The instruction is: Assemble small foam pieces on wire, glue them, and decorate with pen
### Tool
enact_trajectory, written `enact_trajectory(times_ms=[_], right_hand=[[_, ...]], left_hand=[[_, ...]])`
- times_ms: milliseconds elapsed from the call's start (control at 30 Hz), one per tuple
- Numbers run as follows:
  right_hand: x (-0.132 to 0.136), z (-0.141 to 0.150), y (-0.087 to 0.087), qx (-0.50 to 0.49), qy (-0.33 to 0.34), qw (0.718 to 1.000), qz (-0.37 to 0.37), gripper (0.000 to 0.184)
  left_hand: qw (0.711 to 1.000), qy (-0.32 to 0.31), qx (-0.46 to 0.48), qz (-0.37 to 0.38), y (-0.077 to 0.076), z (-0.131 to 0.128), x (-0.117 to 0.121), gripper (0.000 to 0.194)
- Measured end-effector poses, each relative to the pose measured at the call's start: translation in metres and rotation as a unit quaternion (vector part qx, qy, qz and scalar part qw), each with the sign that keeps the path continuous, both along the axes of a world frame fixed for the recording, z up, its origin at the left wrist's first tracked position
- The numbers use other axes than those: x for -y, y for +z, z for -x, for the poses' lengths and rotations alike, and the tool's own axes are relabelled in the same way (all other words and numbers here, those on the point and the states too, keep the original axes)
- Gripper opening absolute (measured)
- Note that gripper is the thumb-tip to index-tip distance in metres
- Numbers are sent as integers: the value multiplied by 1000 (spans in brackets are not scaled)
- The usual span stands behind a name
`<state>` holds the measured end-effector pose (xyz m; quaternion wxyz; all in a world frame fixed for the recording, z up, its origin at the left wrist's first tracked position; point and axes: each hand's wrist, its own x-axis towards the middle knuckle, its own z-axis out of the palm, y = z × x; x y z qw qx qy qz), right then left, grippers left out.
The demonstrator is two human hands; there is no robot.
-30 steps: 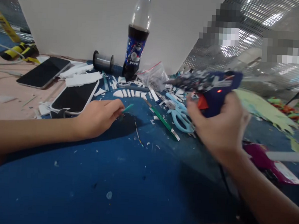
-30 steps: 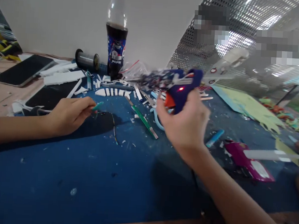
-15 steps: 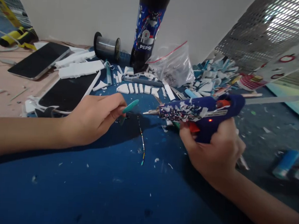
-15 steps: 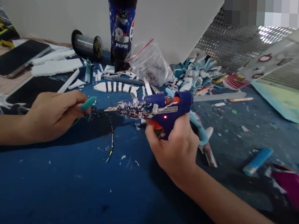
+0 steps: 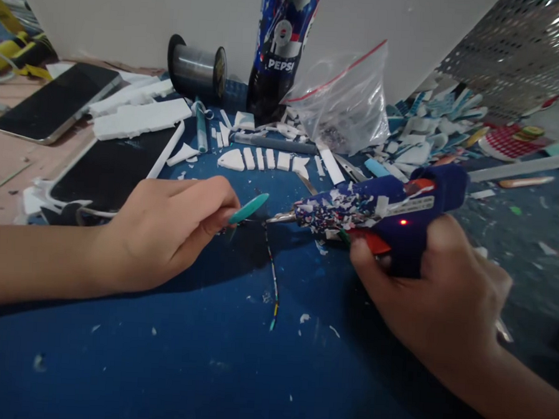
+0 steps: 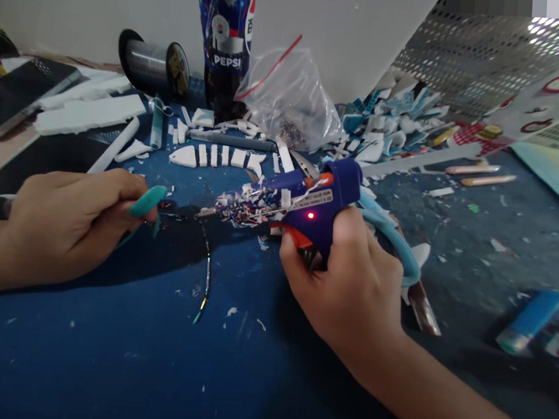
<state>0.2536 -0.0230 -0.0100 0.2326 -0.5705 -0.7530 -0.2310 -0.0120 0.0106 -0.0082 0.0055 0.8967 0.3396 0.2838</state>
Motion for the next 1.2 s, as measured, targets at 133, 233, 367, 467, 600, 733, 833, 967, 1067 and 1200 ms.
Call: enact_trajectory(times_ms=[133,233,367,467,600,733,833,967,1067,1200], right_hand=[[1,-1,0,2,3,1000,3,33],[0,-1,0,0,0,1000,4,34],[-1,-1,0,5,-1,1000,0,34],[-1,0,1,9,-7,1000,0,33],[-1,1,2,-2,-16,1000,15,33],[-1,1,2,-5,-14,1000,21,33],[0,1,2,0,-11,1000,10,33],[0,2,3,12,-11,1000,3,32],[0,2,3,15,-18,1000,4,32],[0,3,3,6,-37,999,23,33]], left_hand=[[1000,7,-9,5,0,0,1,19],[1000,10,-10,5,1,1,2,20],[1000,9,-5,3,1,1,2,21],[1000,7,-7,-1,1,0,1,20],[1000,2,-7,2,1,1,1,20],[1000,-6,-3,6,1,1,1,19],[1000,-6,-4,2,2,0,1,19],[1000,-12,-7,-4,2,0,1,18],[1000,-9,-8,-2,1,-1,1,19],[1000,-16,-1,-15,0,-1,0,18]])
